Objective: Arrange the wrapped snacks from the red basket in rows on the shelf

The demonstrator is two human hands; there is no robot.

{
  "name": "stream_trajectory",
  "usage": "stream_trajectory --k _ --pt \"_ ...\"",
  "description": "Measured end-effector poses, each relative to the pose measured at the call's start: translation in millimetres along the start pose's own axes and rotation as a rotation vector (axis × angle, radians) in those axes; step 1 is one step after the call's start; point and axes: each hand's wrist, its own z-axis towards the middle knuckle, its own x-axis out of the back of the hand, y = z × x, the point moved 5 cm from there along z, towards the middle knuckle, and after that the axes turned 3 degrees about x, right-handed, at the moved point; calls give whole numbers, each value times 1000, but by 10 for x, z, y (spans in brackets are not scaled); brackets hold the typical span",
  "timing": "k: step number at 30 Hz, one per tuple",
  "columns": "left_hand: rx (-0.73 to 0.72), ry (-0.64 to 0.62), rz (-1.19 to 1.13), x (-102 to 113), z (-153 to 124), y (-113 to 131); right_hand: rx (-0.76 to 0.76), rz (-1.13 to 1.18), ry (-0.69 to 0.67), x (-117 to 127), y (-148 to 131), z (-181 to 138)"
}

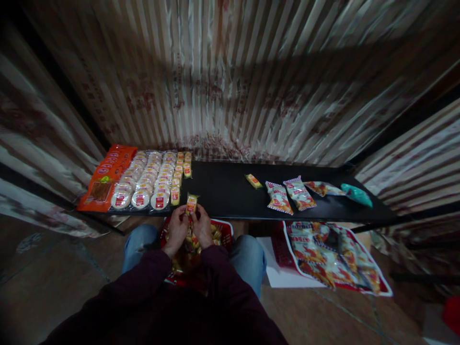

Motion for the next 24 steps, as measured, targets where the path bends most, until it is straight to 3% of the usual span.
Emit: stream_trajectory --k 24 --pt "35 24 -87 -356 619 -38 61 -174 38 -217 230 850"
